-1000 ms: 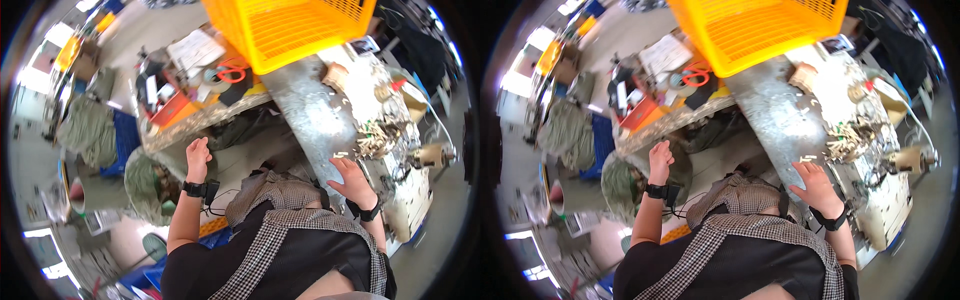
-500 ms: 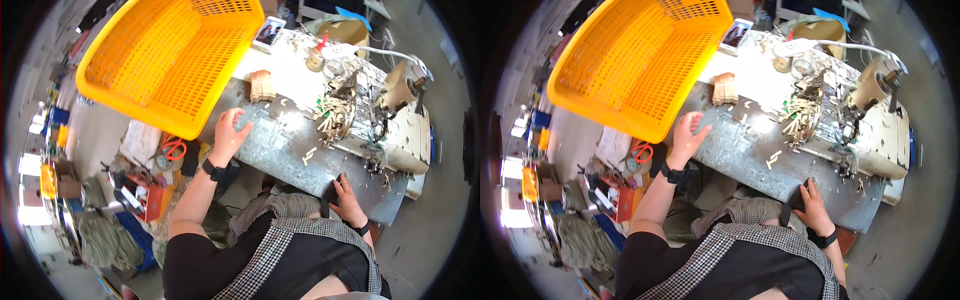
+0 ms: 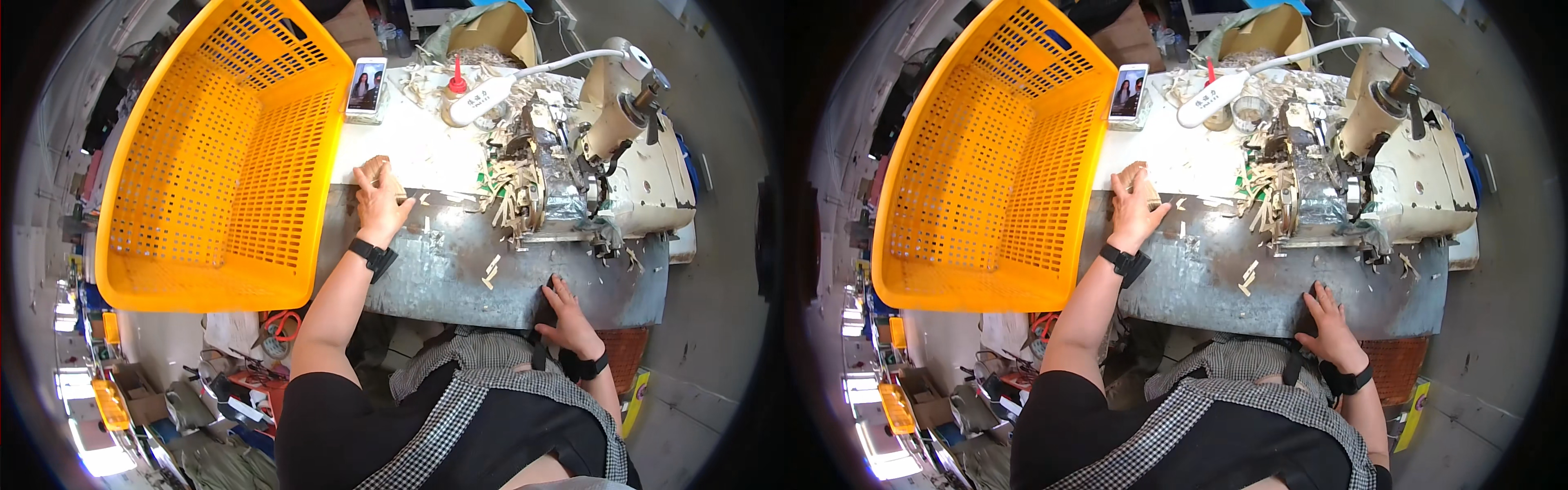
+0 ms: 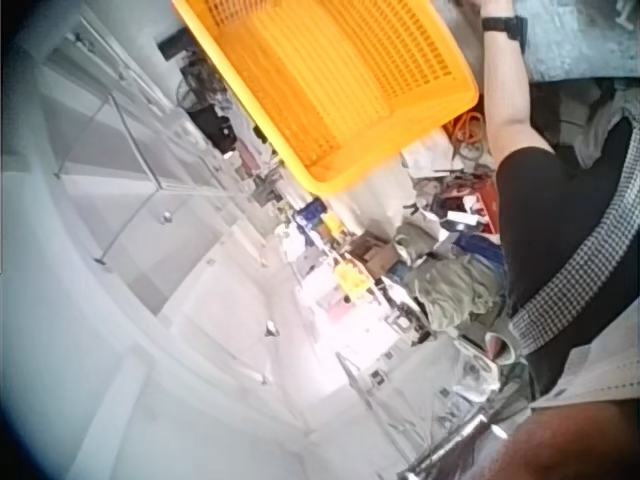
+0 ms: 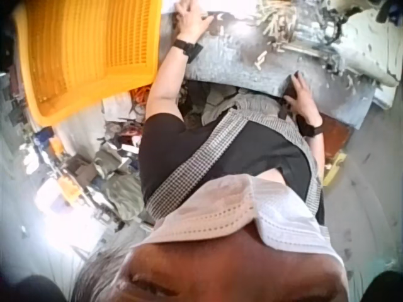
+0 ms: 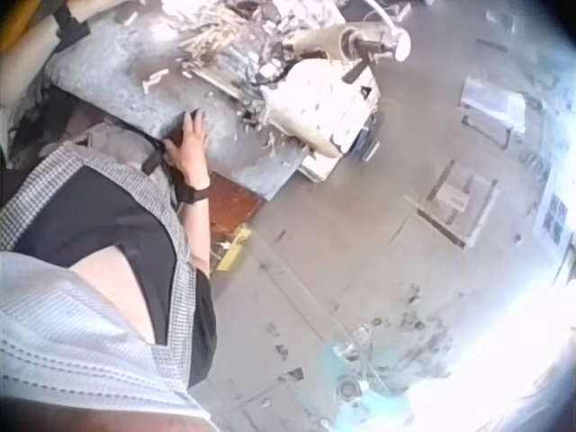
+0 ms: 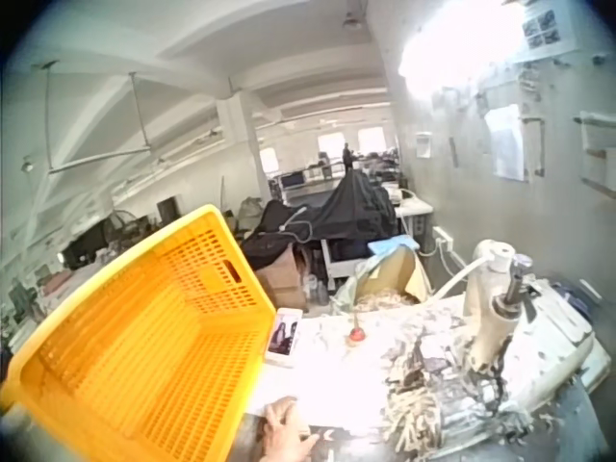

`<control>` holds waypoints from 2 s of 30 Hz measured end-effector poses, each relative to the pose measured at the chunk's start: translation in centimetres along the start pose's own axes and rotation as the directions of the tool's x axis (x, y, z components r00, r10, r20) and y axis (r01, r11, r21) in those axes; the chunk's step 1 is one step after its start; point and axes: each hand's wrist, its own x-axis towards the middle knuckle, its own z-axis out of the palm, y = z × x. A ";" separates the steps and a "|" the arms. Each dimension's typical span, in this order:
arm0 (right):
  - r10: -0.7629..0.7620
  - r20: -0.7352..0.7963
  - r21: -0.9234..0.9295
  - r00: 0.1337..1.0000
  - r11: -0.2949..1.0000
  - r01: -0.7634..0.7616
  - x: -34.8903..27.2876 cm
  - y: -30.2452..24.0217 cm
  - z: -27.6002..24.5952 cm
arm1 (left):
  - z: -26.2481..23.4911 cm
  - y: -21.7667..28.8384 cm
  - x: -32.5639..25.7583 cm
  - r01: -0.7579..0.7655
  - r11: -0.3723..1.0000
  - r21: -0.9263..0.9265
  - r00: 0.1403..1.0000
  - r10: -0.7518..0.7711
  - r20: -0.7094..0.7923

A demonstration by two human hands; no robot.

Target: The recorder uses a leather skiving machine to thin the edges of leather shoe upper components, then organizes and bundles them.

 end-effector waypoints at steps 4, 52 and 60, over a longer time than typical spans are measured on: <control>0.020 -0.009 0.038 1.000 0.999 -0.020 0.2 0.0 -0.1 | -0.4 -0.5 0.4 0.014 1.000 -0.018 0.999 -0.013 0.044; -0.573 -0.552 -0.064 0.606 0.753 0.654 5.5 -10.5 -2.6 | -1.6 7.3 -15.7 0.736 0.093 -0.671 0.598 0.375 0.708; -0.521 -0.332 0.030 0.786 0.828 0.560 6.0 -9.1 -4.2 | 0.7 7.7 -11.9 0.626 0.251 -0.738 0.622 0.410 0.667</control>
